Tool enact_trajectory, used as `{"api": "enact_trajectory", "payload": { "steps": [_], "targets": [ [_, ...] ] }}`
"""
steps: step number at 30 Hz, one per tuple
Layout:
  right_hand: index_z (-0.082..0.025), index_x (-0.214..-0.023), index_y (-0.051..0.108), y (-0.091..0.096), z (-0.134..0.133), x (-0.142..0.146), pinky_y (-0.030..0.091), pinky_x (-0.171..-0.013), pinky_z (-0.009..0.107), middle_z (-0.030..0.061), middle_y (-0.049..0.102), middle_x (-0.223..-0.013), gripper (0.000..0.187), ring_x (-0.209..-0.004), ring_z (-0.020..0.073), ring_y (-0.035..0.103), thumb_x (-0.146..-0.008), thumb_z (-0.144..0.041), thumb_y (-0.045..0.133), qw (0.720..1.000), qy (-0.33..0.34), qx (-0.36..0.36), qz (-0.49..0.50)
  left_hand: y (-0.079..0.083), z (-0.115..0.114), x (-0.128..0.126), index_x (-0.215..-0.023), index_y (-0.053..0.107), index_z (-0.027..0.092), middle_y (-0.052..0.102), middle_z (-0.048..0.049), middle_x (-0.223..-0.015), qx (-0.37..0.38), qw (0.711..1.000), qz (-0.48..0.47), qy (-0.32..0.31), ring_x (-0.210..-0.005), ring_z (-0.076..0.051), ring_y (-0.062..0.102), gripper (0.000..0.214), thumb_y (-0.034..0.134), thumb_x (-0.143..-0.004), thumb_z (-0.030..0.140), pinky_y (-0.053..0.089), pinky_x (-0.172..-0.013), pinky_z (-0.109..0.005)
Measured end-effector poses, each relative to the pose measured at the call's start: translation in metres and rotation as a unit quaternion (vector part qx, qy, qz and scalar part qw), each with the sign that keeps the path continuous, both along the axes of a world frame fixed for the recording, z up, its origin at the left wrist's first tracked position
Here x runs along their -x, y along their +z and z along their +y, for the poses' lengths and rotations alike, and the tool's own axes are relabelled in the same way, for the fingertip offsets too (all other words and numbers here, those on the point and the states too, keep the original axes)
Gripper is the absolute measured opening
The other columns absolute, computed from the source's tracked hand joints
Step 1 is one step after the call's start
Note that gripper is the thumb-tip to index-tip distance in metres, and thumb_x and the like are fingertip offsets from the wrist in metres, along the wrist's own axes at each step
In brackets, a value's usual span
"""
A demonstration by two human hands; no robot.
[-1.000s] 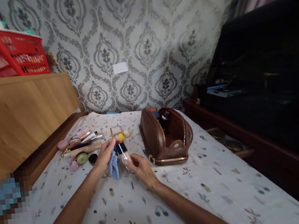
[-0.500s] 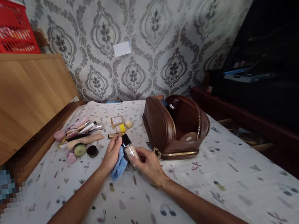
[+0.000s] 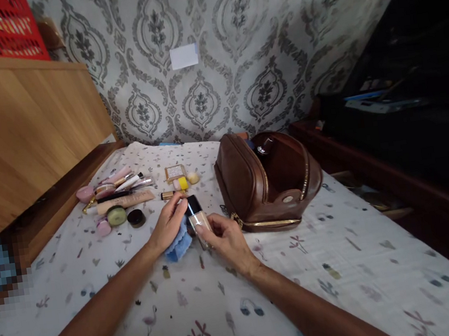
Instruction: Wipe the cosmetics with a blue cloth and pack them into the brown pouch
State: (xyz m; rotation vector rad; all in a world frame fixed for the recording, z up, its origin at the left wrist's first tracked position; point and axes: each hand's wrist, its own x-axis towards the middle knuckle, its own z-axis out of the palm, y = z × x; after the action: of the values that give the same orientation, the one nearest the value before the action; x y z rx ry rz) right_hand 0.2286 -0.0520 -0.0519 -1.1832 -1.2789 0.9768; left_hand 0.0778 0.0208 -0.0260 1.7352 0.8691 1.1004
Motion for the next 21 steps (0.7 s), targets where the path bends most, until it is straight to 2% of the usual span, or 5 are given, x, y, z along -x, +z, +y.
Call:
{"api": "enact_trajectory", "payload": {
  "steps": [5,8,13,17,21],
  "targets": [
    [-0.018,-0.077,0.062,0.002,0.001,0.000,0.036,-0.050,0.024,-0.0022,0.052,-0.065,0.047,-0.057,0.0109,0.044,-0.074,-0.064,0.072,0.993,0.047,0.028,0.104,-0.008,0.001,-0.009,-0.106,0.065,0.025,0.070,-0.0040,-0.090,0.097,0.992,-0.083,0.001,-0.093,-0.022,0.065,0.051,0.052,-0.087,0.070,0.054,-0.078,-0.029],
    [-0.018,-0.079,0.061,0.007,-0.003,0.001,0.031,-0.044,0.022,-0.0023,0.054,-0.063,0.053,-0.051,0.0091,0.044,-0.071,-0.068,0.074,0.964,0.104,0.092,0.226,-0.006,-0.001,-0.012,-0.114,0.060,0.023,0.071,-0.0065,-0.097,0.140,0.976,-0.162,-0.031,-0.092,-0.023,0.067,0.057,0.050,-0.086,0.072,0.055,-0.073,-0.031],
    [-0.020,-0.083,0.055,0.012,-0.011,0.008,0.025,-0.041,0.020,-0.0010,0.061,-0.065,0.047,-0.048,0.0085,0.044,-0.075,-0.062,0.074,0.890,0.203,0.183,0.364,0.005,-0.011,-0.007,-0.130,0.052,0.024,0.065,-0.0080,-0.117,0.064,0.988,-0.097,-0.100,-0.104,-0.024,0.064,0.060,0.067,-0.083,0.058,0.053,-0.086,-0.033],
    [-0.023,-0.090,0.051,0.011,-0.015,0.011,0.024,-0.040,0.018,-0.0026,0.063,-0.065,0.053,-0.045,0.0081,0.044,-0.075,-0.070,0.070,0.894,0.212,0.185,0.349,0.007,-0.018,-0.006,-0.118,0.059,0.022,0.064,-0.0058,-0.110,-0.024,0.999,-0.009,-0.042,-0.101,-0.022,0.061,0.045,0.065,-0.087,0.054,0.048,-0.092,-0.032],
    [-0.024,-0.099,0.053,0.012,-0.016,0.011,0.026,-0.039,0.016,-0.0035,0.065,-0.069,0.050,-0.046,0.0067,0.046,-0.072,-0.056,0.080,0.903,0.222,0.182,0.319,0.008,-0.018,-0.008,-0.114,0.057,0.024,0.064,-0.0038,-0.098,-0.031,0.999,-0.022,0.021,-0.092,-0.019,0.061,0.042,0.051,-0.093,0.060,0.049,-0.088,-0.031]
  ]
}}
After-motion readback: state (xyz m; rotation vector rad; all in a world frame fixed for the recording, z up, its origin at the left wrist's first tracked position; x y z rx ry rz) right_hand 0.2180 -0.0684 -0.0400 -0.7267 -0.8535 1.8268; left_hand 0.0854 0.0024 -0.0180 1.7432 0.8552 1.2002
